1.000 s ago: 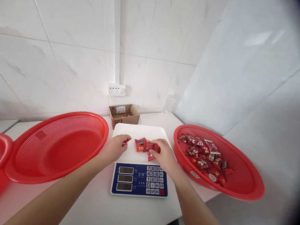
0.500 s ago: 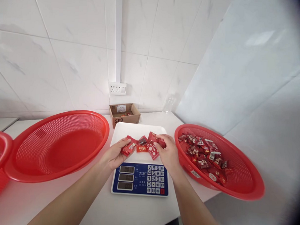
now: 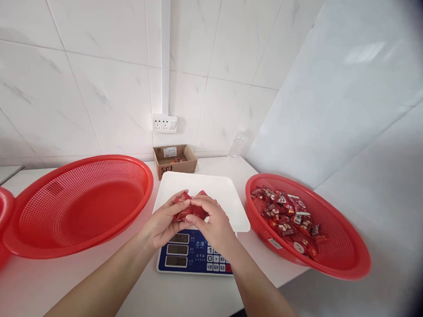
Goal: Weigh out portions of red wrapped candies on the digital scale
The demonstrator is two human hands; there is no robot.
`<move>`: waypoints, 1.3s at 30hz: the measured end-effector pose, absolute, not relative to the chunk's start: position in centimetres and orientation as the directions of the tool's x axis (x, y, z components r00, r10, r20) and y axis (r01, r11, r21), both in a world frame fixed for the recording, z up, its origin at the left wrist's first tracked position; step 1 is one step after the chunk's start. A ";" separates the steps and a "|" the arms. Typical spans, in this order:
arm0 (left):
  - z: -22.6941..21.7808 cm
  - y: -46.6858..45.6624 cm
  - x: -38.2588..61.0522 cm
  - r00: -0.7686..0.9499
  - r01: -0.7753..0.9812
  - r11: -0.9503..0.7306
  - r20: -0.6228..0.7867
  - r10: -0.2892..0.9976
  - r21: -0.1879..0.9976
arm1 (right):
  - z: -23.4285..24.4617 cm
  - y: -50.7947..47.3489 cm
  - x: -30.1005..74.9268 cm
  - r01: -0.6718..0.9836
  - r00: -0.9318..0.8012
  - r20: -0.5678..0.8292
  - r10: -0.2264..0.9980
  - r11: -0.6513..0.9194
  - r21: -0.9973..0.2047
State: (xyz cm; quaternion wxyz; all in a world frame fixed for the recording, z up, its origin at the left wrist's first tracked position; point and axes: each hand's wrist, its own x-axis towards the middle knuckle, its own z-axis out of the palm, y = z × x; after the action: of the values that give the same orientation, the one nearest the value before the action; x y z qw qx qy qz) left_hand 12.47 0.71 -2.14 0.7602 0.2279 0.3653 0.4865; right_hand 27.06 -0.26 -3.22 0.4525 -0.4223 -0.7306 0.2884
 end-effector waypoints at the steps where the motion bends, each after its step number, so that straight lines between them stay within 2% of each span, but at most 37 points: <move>1: -2.0 0.7 12.0 0.224 -0.561 0.392 -0.322 0.920 0.729 | -3.1 -0.3 27.1 0.363 -0.262 0.403 0.877 0.476 -0.801; 5: -0.6 0.8 8.4 -0.034 -0.488 0.166 -0.208 0.978 0.857 | -3.4 0.5 29.0 0.480 -0.167 0.384 0.908 0.415 -0.773; 6: -0.2 0.9 7.3 -0.132 -0.375 0.078 -0.137 0.982 0.924 | -3.6 0.8 29.8 0.549 -0.126 0.385 0.914 0.388 -0.740; 8: 0.2 1.0 4.8 -0.285 0.030 -0.017 0.025 0.958 0.999 | -4.2 1.3 31.2 0.702 -0.078 0.363 0.929 0.310 -0.641; 9: 0.2 1.1 3.8 -0.320 0.274 -0.012 0.103 0.942 0.962 | -4.4 1.4 31.7 0.766 -0.073 0.333 0.940 0.266 -0.585; 11: -0.2 1.3 2.3 -0.295 0.636 0.020 0.220 0.930 0.771 | -4.9 1.4 32.4 0.848 -0.069 0.251 0.966 0.190 -0.495; 13: -1.0 1.6 1.9 -0.214 0.795 0.000 0.281 0.936 0.607 | -5.1 1.3 32.5 0.876 -0.071 0.180 0.981 0.147 -0.459; 14: -1.5 1.7 2.3 -0.172 0.824 -0.027 0.296 0.939 0.566 | -5.3 1.2 32.5 0.878 -0.072 0.160 0.984 0.139 -0.457; 17: -2.8 2.0 4.8 -0.017 0.844 -0.147 0.301 0.954 0.516 | -5.5 1.3 32.2 0.868 -0.089 0.164 0.982 0.158 -0.471; 22: -3.9 2.2 11.0 0.381 0.755 -0.436 0.213 0.900 0.489 | -6.1 1.8 32.3 0.863 -0.079 0.277 0.958 0.205 -0.461; 25: -4.0 3.1 13.8 0.490 0.708 -0.496 0.156 0.858 0.503 | -6.1 1.6 32.6 0.834 -0.073 0.323 0.944 0.235 -0.499; 31: -4.5 5.3 15.6 0.507 0.656 -0.477 0.127 0.853 0.585 | -5.7 0.5 33.3 0.793 -0.034 0.309 0.950 0.214 -0.570; 35: -4.4 5.3 14.9 0.436 0.570 -0.400 0.148 0.888 0.718 | -5.6 0.5 33.6 0.766 -0.032 0.315 0.948 0.226 -0.602; 39: -3.1 4.3 13.3 0.299 0.385 -0.258 0.144 0.943 0.886 | -5.3 0.6 32.8 0.681 -0.023 0.380 0.925 0.293 -0.671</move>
State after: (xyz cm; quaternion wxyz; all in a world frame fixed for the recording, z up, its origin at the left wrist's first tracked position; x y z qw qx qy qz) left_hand 13.35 4.26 -3.08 0.3878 0.7065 0.4699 0.3600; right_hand 32.83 0.57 -5.27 0.3980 -0.5745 -0.6987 0.1531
